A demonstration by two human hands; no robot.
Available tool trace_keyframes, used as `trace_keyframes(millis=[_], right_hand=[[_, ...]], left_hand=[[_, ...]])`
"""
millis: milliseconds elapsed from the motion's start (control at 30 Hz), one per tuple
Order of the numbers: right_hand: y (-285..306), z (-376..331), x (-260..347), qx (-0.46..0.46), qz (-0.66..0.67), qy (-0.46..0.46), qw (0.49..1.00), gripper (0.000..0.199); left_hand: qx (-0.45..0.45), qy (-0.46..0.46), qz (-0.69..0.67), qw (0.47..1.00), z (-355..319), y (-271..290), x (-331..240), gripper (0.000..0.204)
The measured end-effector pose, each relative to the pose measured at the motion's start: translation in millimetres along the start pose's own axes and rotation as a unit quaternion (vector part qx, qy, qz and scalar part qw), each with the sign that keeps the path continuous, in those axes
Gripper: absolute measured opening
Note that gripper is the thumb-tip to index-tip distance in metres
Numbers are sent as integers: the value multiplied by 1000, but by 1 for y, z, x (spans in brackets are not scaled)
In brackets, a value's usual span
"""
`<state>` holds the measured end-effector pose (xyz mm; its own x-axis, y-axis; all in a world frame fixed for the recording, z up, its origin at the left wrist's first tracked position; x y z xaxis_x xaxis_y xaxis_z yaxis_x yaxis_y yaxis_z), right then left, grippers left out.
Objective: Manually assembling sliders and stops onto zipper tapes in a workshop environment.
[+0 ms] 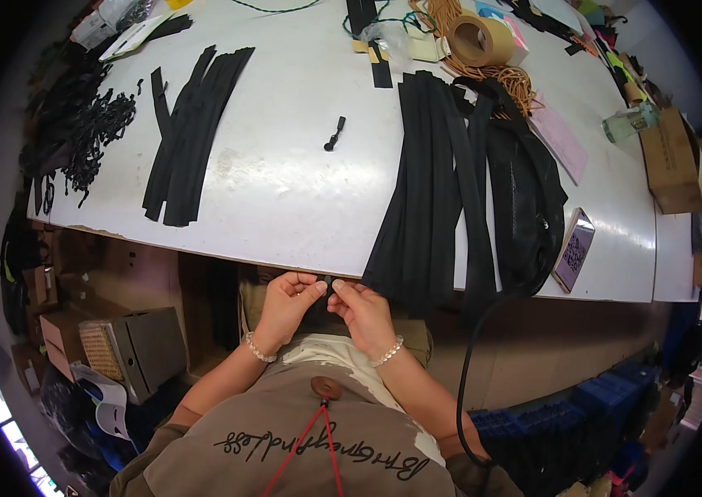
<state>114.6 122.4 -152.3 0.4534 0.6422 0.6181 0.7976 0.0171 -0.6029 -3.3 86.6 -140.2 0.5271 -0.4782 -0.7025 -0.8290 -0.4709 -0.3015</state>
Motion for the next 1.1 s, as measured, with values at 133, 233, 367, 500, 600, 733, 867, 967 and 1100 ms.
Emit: trace_keyframes(millis=[133, 233, 367, 500, 600, 733, 867, 967, 1100], right_hand=[[6, -2, 2, 8, -25, -32, 999, 15], [7, -4, 6, 16, -76, -42, 996, 18], [11, -2, 9, 3, -94, -25, 995, 17], [12, 1, 7, -22, -35, 35, 999, 11], [5, -2, 7, -52, 14, 69, 996, 7], [4, -5, 3, -88, 45, 59, 993, 6], [6, -5, -2, -101, 78, 26, 992, 4], [8, -3, -2, -106, 86, 11, 991, 4], [7, -5, -2, -129, 99, 0, 987, 4]], left_hand=[[-3, -22, 40, 999, -5, -1, -5, 8], [-13, -40, 110, 993, -8, -3, -12, 9], [-21, -40, 125, 991, -5, -5, -10, 10], [-31, -26, 77, 996, -3, -8, -9, 8], [-36, -29, 56, 997, -2, -8, -8, 7], [-29, -29, 47, 998, -1, -7, -6, 10], [-22, -17, 40, 999, -1, -7, -6, 9], [-17, -11, 30, 999, -2, -9, -10, 8], [-8, -12, 54, 998, -1, -10, -10, 8]])
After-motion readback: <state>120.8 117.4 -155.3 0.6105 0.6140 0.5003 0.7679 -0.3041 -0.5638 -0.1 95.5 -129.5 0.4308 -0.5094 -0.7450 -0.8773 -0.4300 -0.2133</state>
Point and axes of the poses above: each hand's wrist, its own z-axis towards the middle knuckle, its own y-axis out of the back of the hand, x = y × z, the point moved 9 cm from there along z, towards the middle knuckle, and after that the axes turned 12 degrees about y, right-handed, at the moved point
